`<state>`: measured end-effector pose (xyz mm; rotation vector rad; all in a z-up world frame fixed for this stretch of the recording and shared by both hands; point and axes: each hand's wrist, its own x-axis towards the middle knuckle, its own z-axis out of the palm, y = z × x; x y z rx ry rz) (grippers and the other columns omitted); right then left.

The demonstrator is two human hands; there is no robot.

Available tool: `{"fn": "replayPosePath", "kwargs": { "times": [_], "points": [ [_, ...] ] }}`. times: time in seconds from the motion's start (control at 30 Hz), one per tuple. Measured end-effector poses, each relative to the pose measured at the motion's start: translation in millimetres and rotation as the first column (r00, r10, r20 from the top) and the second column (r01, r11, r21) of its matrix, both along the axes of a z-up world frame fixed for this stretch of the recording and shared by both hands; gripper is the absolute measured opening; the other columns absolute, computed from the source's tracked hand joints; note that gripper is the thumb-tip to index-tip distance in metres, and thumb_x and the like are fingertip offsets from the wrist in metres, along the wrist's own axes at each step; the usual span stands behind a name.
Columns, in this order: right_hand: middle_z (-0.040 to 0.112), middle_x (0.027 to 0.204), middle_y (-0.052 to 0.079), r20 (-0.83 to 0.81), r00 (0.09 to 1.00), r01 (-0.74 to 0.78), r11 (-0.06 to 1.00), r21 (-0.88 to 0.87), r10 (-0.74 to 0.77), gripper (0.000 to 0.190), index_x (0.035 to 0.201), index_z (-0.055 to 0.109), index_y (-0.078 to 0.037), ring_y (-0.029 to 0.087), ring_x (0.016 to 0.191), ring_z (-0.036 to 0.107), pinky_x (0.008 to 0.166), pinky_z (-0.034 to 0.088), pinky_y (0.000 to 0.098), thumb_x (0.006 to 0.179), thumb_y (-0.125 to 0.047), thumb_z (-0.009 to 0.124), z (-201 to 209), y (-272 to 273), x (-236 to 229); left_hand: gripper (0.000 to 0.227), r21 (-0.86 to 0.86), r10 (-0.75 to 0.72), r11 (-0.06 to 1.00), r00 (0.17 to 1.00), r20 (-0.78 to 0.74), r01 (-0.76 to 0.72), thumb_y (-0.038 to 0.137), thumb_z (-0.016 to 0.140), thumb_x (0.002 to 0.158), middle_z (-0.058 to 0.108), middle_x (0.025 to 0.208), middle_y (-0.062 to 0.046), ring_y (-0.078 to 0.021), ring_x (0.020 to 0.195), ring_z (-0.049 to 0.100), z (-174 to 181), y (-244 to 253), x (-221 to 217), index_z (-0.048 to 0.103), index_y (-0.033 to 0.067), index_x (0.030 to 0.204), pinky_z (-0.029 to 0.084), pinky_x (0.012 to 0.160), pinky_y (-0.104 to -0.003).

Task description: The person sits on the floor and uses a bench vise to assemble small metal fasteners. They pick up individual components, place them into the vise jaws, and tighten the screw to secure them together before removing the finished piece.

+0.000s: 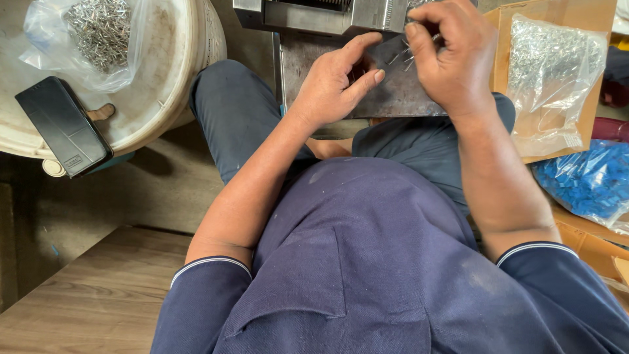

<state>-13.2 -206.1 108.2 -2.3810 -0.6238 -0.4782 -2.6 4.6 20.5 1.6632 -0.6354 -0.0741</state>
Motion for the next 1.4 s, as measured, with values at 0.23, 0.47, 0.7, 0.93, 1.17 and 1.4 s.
{"fn": "replayPosePath", "kwargs": {
  "times": [0.23, 0.47, 0.7, 0.93, 1.17, 1.4],
  "points": [
    [0.065, 0.093, 0.01, -0.134, 0.984, 0.09, 0.972, -0.219, -0.121, 0.005, 0.101, 0.073, -0.004, 0.027, 0.078, 0.065, 0.07, 0.05, 0.0372, 0.1, -0.007, 0.077, -36, -16, -21, 0.044, -0.031, -0.013, 0.999, 0.999, 0.038, 0.014, 0.018, 0.074, 0.104, 0.072, 0.095, -0.006, -0.0199, 0.087, 0.071, -4, 1, 0, 0.054, 0.0079, 0.141, 0.057, 0.082, -0.032],
    [0.066, 0.093, 0.009, -0.06, 0.992, 0.082, 0.934, -0.347, -0.109, 0.004, 0.098, 0.075, -0.008, 0.03, 0.083, 0.067, 0.071, 0.053, 0.0405, 0.095, -0.01, 0.075, -49, -9, -21, 0.038, -0.001, -0.011, 1.0, 1.0, 0.029, 0.011, 0.018, 0.074, 0.103, 0.072, 0.096, -0.008, -0.0227, 0.086, 0.071, -4, -1, 1, 0.058, 0.0061, 0.135, 0.057, 0.08, -0.033],
    [0.065, 0.09, 0.01, -0.023, 0.994, 0.087, 0.904, -0.419, -0.106, 0.007, 0.089, 0.071, -0.006, 0.032, 0.082, 0.067, 0.07, 0.053, 0.0419, 0.087, -0.01, 0.077, -56, -6, -14, 0.032, 0.008, 0.005, 1.0, 0.999, 0.044, -0.005, 0.019, 0.073, 0.102, 0.073, 0.096, -0.009, -0.024, 0.086, 0.071, -5, -3, 0, 0.062, 0.0055, 0.129, 0.057, 0.081, -0.034],
    [0.066, 0.089, 0.005, -0.744, 0.558, 0.515, 0.55, 0.658, 0.368, 0.007, 0.104, 0.067, -0.006, 0.008, 0.066, 0.054, 0.055, 0.041, 0.0231, 0.105, -0.012, 0.069, -56, -8, -27, 0.027, 0.073, 0.008, 0.997, 0.982, 0.188, -0.022, 0.017, 0.072, 0.101, 0.069, 0.092, -0.011, -0.0305, 0.087, 0.067, -6, -3, 2, 0.064, 0.0064, 0.125, 0.053, 0.076, -0.04],
    [0.064, 0.086, 0.003, -0.634, 0.584, 0.546, 0.333, 0.769, 0.508, 0.008, 0.104, 0.064, -0.004, 0.006, 0.063, 0.053, 0.053, 0.04, 0.02, 0.106, -0.011, 0.068, -65, -1, -26, 0.013, 0.095, -0.004, 0.995, 0.977, 0.215, -0.017, 0.018, 0.07, 0.101, 0.066, 0.083, -0.011, -0.0316, 0.081, 0.064, -1, -3, 2, 0.071, 0.008, 0.108, 0.05, 0.071, -0.042],
    [0.065, 0.091, 0.002, -0.64, 0.741, 0.384, 0.652, 0.654, 0.206, 0.011, 0.111, 0.065, -0.003, 0.004, 0.067, 0.053, 0.058, 0.042, 0.0186, 0.109, -0.013, 0.069, -72, 1, -34, 0.014, 0.109, -0.006, 0.994, 0.989, 0.149, -0.01, 0.02, 0.067, 0.103, 0.064, 0.079, -0.01, -0.0299, 0.077, 0.063, 0, -4, 2, 0.069, 0.0073, 0.1, 0.049, 0.069, -0.042]
  ]
}}
